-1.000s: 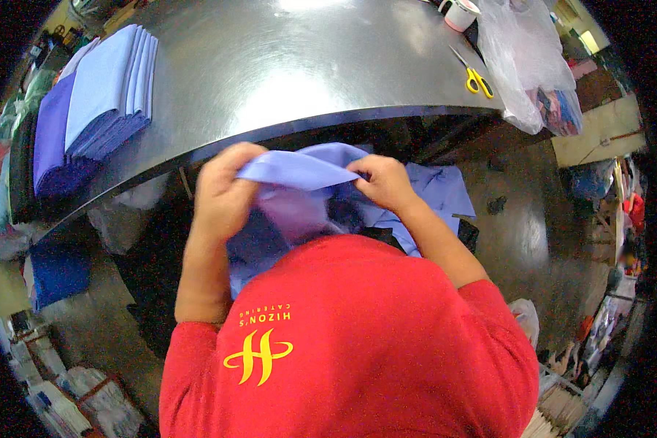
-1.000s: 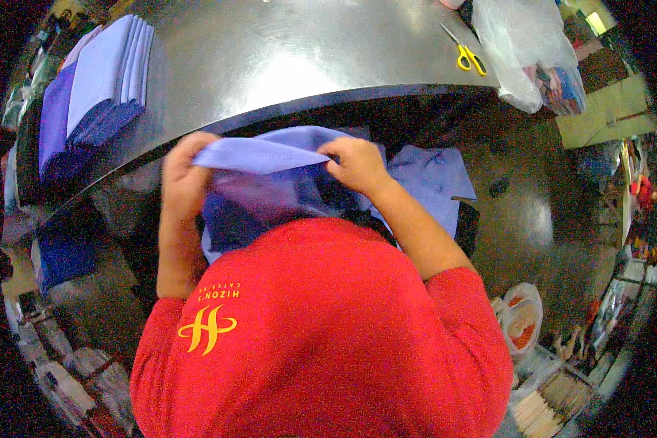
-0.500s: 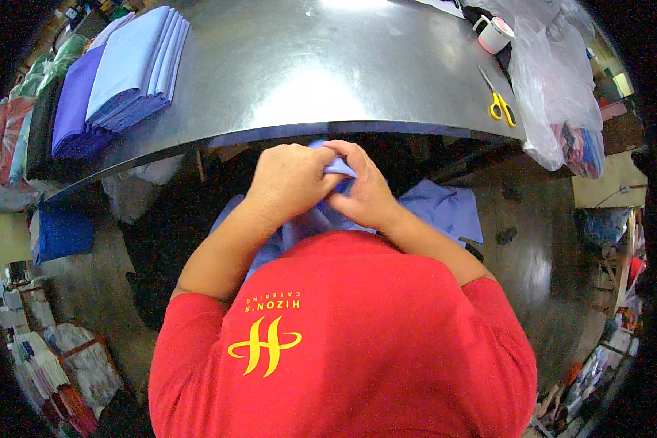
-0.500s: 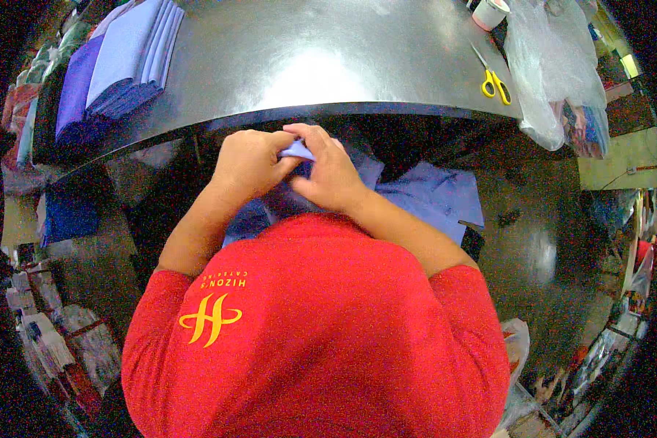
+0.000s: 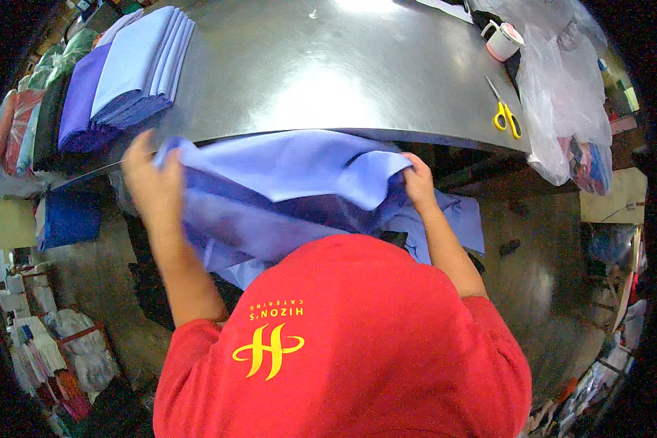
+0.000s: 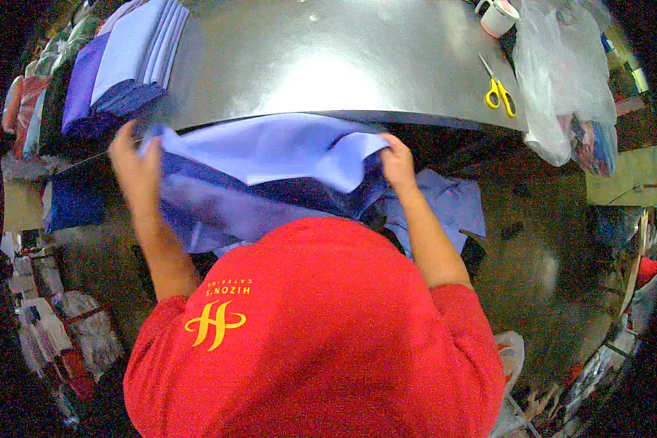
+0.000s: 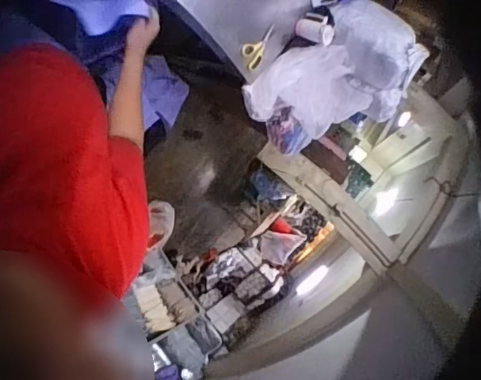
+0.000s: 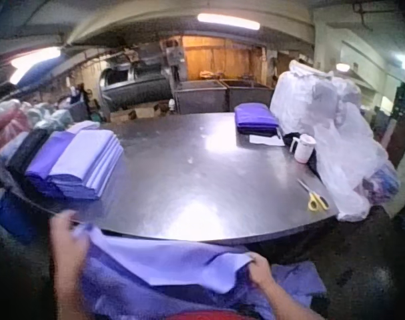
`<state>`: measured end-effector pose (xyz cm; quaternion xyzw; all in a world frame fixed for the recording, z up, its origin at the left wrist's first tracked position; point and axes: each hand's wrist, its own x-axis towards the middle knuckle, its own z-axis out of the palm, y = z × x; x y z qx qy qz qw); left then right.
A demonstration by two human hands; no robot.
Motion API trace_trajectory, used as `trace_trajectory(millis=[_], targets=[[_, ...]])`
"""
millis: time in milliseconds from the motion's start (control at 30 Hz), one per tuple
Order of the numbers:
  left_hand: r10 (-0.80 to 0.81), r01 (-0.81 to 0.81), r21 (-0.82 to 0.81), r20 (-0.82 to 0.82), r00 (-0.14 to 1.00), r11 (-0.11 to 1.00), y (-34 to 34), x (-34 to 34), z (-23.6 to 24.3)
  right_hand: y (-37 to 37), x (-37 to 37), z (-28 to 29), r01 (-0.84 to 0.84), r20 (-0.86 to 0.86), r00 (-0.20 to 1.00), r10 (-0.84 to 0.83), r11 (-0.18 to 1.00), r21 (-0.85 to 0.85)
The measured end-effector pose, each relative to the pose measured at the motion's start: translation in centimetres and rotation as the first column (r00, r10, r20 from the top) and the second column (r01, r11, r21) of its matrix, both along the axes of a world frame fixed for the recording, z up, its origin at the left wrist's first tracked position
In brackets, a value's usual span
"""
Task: The person unfolds and smooths a large piece of light purple fabric on a metal table, then uses yellow-handled scissors to trim the edges. The person repeats the unfolding and smoothing steps on additional fabric pieces.
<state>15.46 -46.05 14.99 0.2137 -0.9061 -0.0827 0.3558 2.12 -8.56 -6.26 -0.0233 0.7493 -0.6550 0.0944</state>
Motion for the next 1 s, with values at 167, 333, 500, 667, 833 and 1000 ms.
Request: trace_trajectory(millis=[167,333,500,667,833,1000], targets=[[-0.792,0.643,0.474,0.251,0.557,0.602,14.3,-4.1,-5.8,-4.3,1.2,11.8,-0.393,-0.457,0.728,0.512,0.857,0.334],[-0.686,0.495,0.606,0.118,0.718,0.623,13.2,-5.5,-4.0,-0.4,-0.7,12.8,-0.169,-0.384,0.789,0.479,0.771,0.615],[-0.614,0.448,0.73,-0.049,0.788,0.516,10.7,-5.1,-3.1,7.3,-1.5,4.1,-0.046,-0.224,0.935,0.274,0.722,0.69],[-0.535,0.498,0.634,-0.154,0.831,0.591,8.3,-6.3,-4.8,12.8,-1.8,-1.6,0.012,-0.112,0.992,0.055,0.851,0.525],[-0.361,0.263,0.538,0.084,0.929,0.801,4.3,-6.9,-9.8,17.4,-3.4,5.0,0.381,-0.281,0.895,-0.347,0.921,0.077],[-0.681,0.462,0.663,0.1,0.725,0.589,4.6,-6.1,-19.3,22.3,-2.8,18.1,0.505,-0.666,0.582,-0.466,0.849,-0.153]])
